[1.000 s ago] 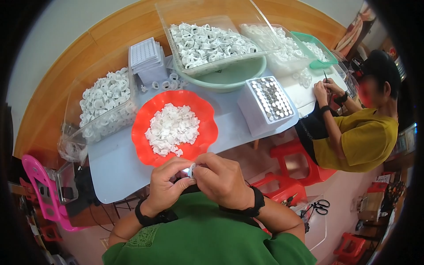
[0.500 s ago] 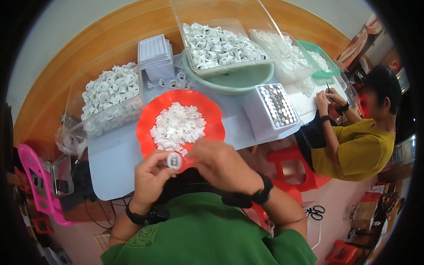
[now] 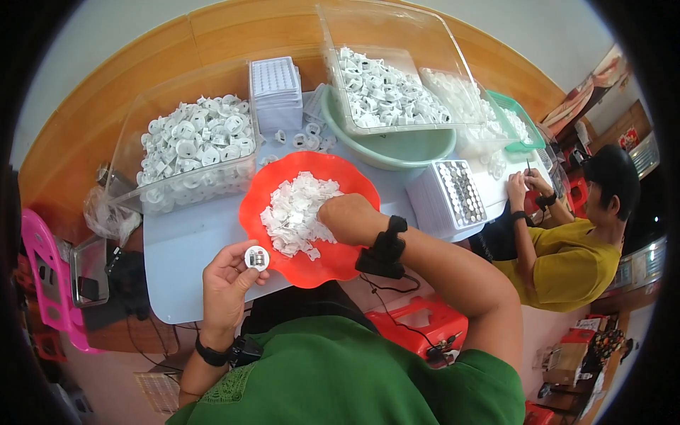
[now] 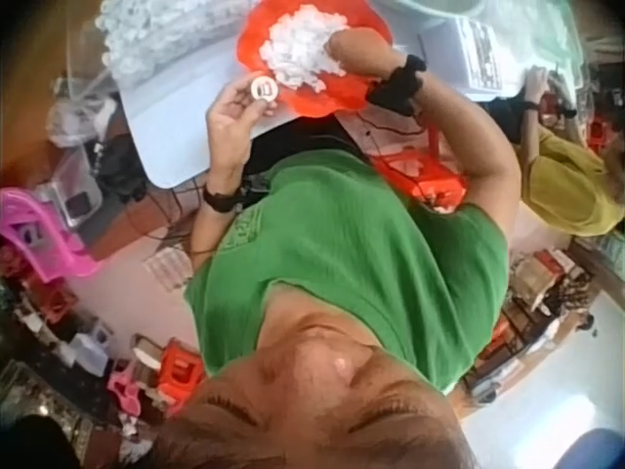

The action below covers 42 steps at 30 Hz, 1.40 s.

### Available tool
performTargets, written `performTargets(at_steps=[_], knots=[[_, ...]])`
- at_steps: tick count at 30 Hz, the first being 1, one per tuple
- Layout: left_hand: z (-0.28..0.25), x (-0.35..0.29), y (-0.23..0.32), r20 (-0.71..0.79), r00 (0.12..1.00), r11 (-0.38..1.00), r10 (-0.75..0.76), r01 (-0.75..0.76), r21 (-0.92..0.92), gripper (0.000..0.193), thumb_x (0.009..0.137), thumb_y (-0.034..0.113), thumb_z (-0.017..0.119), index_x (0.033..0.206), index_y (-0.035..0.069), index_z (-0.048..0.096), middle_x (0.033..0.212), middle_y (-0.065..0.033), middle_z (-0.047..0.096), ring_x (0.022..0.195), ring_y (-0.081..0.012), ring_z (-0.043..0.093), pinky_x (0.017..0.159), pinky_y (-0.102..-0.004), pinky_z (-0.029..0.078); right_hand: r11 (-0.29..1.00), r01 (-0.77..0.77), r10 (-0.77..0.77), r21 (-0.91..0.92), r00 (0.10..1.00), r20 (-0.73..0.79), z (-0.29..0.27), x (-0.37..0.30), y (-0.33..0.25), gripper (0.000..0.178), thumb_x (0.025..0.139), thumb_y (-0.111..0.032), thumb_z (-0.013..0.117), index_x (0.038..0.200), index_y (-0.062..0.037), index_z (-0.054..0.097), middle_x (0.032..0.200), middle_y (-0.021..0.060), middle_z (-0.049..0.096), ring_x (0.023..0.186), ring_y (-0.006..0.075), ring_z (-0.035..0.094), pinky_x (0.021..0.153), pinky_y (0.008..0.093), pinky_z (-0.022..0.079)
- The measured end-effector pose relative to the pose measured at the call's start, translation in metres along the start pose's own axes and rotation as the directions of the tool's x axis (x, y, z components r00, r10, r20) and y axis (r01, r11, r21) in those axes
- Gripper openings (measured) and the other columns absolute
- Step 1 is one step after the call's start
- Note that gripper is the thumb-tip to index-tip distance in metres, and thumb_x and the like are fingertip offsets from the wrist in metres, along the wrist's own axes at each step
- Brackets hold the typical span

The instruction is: Assemble small plastic components by hand and organize them on a work table.

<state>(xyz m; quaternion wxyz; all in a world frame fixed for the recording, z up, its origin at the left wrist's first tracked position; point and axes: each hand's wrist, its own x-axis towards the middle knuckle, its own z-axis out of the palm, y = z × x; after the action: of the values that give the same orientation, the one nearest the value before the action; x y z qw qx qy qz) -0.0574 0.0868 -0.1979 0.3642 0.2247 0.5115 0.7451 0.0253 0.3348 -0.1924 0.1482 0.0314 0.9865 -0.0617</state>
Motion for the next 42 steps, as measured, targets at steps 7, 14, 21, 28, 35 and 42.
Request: performTargets(at_steps=[7, 14, 21, 28, 35, 42], knots=[[0.0, 0.0, 0.0, 0.02, 1.0, 0.999, 0.013, -0.012, -0.031, 0.034, 0.085, 0.001, 0.062, 0.117, -0.006, 0.053, 0.096, -0.0104, 0.063, 0.079, -0.0139, 0.062, 0.069, -0.0248, 0.051, 0.988, 0.044, -0.032, 0.146, 0.996, -0.082, -0.022, -0.004, 0.009, 0.008, 0.071, -0.005, 0.066, 0.073, -0.0018, 0.059, 0.076, 0.0112, 0.06, 0.07, 0.0263, 0.063, 0.061, 0.0373, 0.049], [0.005, 0.003, 0.004, 0.062, 0.998, 0.998, 0.017, -0.013, -0.066, 0.033, 0.086, 0.002, 0.062, 0.117, -0.006, 0.053, 0.098, -0.0115, 0.063, 0.079, -0.0139, 0.062, 0.069, -0.0247, 0.051, 0.328, 0.021, 0.133, 0.944, 0.989, -0.068, -0.059, -0.039, -0.019, 0.017, 0.078, 0.003, 0.065, 0.094, 0.0005, 0.059, 0.068, 0.0025, 0.055, 0.055, 0.0096, 0.058, 0.05, 0.0223, 0.048], [0.017, 0.003, 0.003, 0.14, 0.99, 0.997, -0.03, 0.039, -0.064, 0.032, 0.087, 0.002, 0.06, 0.117, -0.006, 0.053, 0.102, -0.012, 0.063, 0.08, -0.0133, 0.062, 0.069, -0.0243, 0.051, 0.105, 0.158, 0.12, 0.982, 0.978, -0.171, -0.045, -0.06, -0.023, 0.028, 0.081, 0.009, 0.062, 0.107, 0.0021, 0.059, 0.075, 0.0026, 0.06, 0.063, 0.0098, 0.061, 0.054, 0.0228, 0.051], [0.029, 0.002, 0.003, 0.174, 0.984, 0.997, -0.042, 0.052, -0.053, 0.032, 0.087, 0.001, 0.06, 0.118, -0.006, 0.052, 0.101, -0.0111, 0.063, 0.08, -0.0124, 0.062, 0.069, -0.0235, 0.052, 0.02, 0.221, 0.149, 0.975, 0.964, -0.221, -0.039, -0.077, -0.03, 0.025, 0.08, 0.006, 0.065, 0.105, 0.0016, 0.062, 0.081, 0.003, 0.062, 0.065, 0.0097, 0.063, 0.06, 0.022, 0.051], [0.041, 0.003, 0.002, 0.208, 0.976, 0.997, -0.057, 0.067, -0.04, 0.032, 0.087, 0.002, 0.06, 0.118, -0.005, 0.052, 0.1, -0.0107, 0.063, 0.08, -0.0127, 0.062, 0.069, -0.0235, 0.052, 0.431, 0.436, 0.142, 0.79, 0.832, -0.537, -0.02, -0.071, -0.032, 0.006, 0.085, -0.004, 0.064, 0.091, 0.0, 0.064, 0.078, -0.0002, 0.06, 0.06, 0.0056, 0.052, 0.053, 0.0214, 0.043], [0.046, 0.003, -0.001, 0.228, 0.972, 0.994, -0.06, 0.078, -0.074, 0.033, 0.088, 0.005, 0.061, 0.118, -0.005, 0.052, 0.1, -0.0108, 0.062, 0.08, -0.0135, 0.062, 0.069, -0.0237, 0.052, 0.29, 0.34, 0.289, 0.895, 0.86, -0.42, -0.018, -0.077, -0.036, 0.004, 0.088, -0.002, 0.059, 0.088, 0.0004, 0.063, 0.075, -0.0007, 0.058, 0.059, 0.0042, 0.05, 0.051, 0.0215, 0.042]])
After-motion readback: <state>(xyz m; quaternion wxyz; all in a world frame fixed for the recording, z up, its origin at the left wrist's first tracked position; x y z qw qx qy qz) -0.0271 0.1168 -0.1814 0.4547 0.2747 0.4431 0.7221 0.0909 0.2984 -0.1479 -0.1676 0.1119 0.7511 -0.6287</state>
